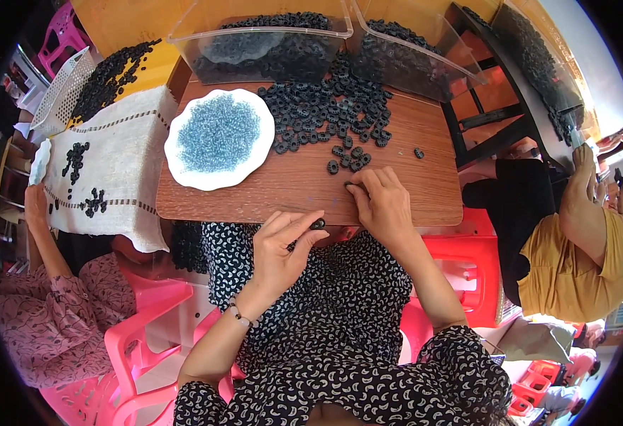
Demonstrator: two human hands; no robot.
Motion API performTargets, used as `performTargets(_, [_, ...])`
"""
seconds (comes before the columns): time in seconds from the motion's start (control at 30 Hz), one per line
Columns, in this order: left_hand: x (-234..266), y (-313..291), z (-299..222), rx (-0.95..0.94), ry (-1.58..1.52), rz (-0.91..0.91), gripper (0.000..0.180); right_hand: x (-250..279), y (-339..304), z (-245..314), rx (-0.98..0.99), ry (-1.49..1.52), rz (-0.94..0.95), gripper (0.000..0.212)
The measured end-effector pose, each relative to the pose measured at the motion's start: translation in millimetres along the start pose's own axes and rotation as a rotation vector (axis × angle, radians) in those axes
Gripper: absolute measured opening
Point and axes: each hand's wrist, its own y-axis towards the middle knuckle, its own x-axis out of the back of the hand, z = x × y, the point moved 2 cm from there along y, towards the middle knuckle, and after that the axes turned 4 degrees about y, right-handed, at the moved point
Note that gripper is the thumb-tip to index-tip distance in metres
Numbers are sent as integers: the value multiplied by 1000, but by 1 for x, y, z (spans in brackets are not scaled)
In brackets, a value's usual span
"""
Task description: The person takes black plastic components from a container onto the table, assembles them by inserting small pieces together by hand, and sweeps the assembled pieces into a bowl.
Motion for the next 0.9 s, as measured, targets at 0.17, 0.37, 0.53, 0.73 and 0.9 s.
performTargets(0.17, [0, 0, 2, 35, -43, -12, 31, 6, -2, 7, -199, 376, 81, 9])
performTargets(0.37, [2, 0, -1, 32, -37, 1, 33, 25, -11, 25, -492, 940, 207, 14])
performTargets(0.53, [0, -1, -1, -62, -22, -6, 35, 27, -15, 40, -454, 960, 228, 15])
performTargets(0.73, [-1, -1, -2, -85, -3, -6, 35, 30, -13, 42, -327, 711, 300, 15])
performTargets(0.9, [-1, -2, -2, -94, 12, 0, 33, 30, -14, 44, -334, 729, 276, 16])
